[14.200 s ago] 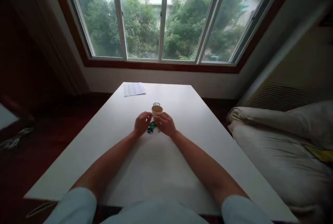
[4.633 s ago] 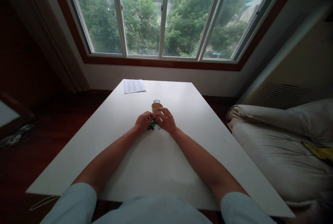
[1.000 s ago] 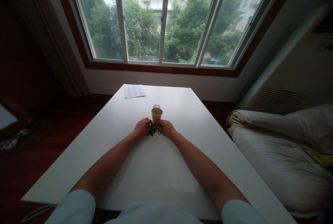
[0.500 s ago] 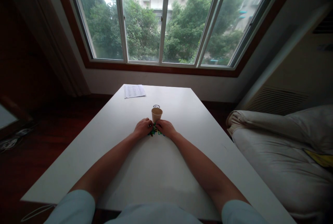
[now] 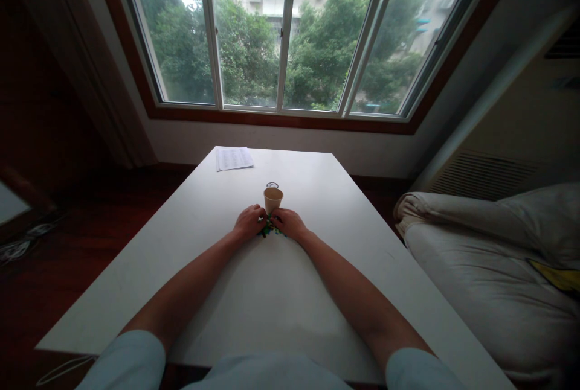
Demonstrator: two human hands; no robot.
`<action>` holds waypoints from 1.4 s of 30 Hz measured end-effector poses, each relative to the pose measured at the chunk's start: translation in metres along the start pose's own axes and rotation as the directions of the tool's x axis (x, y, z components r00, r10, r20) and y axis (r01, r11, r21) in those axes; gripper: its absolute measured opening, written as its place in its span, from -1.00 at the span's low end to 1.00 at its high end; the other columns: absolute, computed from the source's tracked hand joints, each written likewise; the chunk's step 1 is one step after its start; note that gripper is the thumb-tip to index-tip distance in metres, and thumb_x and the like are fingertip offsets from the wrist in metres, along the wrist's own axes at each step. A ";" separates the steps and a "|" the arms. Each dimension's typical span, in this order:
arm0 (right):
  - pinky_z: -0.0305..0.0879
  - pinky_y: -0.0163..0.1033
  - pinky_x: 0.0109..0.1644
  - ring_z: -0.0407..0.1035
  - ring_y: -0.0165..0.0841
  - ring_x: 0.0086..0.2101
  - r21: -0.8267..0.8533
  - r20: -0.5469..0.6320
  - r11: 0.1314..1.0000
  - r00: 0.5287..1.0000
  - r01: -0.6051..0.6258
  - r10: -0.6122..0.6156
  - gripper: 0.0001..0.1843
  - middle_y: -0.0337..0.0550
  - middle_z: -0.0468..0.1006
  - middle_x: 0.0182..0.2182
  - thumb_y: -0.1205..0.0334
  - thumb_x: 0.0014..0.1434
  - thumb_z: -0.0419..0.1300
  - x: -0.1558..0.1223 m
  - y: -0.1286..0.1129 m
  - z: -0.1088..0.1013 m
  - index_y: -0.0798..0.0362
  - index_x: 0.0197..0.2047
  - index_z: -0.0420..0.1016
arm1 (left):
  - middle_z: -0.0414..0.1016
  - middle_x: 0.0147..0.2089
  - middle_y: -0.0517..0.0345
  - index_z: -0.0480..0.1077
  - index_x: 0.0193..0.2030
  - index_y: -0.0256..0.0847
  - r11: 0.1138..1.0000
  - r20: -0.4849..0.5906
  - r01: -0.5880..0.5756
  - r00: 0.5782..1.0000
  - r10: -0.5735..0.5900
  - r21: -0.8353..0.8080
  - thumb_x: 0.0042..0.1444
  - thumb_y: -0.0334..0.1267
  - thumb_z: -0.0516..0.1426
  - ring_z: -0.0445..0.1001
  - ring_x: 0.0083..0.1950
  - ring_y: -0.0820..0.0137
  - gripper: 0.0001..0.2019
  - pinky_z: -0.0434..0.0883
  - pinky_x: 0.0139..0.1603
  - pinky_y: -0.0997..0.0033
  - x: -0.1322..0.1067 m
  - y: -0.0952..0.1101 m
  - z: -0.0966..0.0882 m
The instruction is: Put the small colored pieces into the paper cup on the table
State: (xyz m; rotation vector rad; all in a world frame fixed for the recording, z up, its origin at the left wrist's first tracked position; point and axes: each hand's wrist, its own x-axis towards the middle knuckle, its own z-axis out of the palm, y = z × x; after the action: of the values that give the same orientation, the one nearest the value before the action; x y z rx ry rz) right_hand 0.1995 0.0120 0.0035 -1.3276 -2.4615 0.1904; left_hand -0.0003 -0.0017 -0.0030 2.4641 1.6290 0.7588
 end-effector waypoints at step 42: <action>0.19 -0.32 -0.13 0.43 -0.34 -0.18 0.021 -0.004 1.000 1.000 -0.007 0.007 -0.77 -0.16 0.60 -0.15 0.14 0.33 0.10 0.000 0.000 0.001 -0.02 -0.14 0.57 | 0.42 -0.29 0.17 0.42 -0.22 -0.19 0.958 -0.211 -0.040 0.977 -0.022 -0.284 0.26 -0.23 0.04 0.31 -0.34 0.47 -0.84 0.30 -0.25 0.47 0.003 0.015 -0.015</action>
State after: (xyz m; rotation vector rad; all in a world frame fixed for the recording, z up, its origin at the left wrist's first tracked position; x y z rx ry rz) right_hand 0.1991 0.0125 0.0025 -1.3272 -2.4452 0.2142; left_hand 0.0065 -0.0085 0.0161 2.2506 1.4447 1.2033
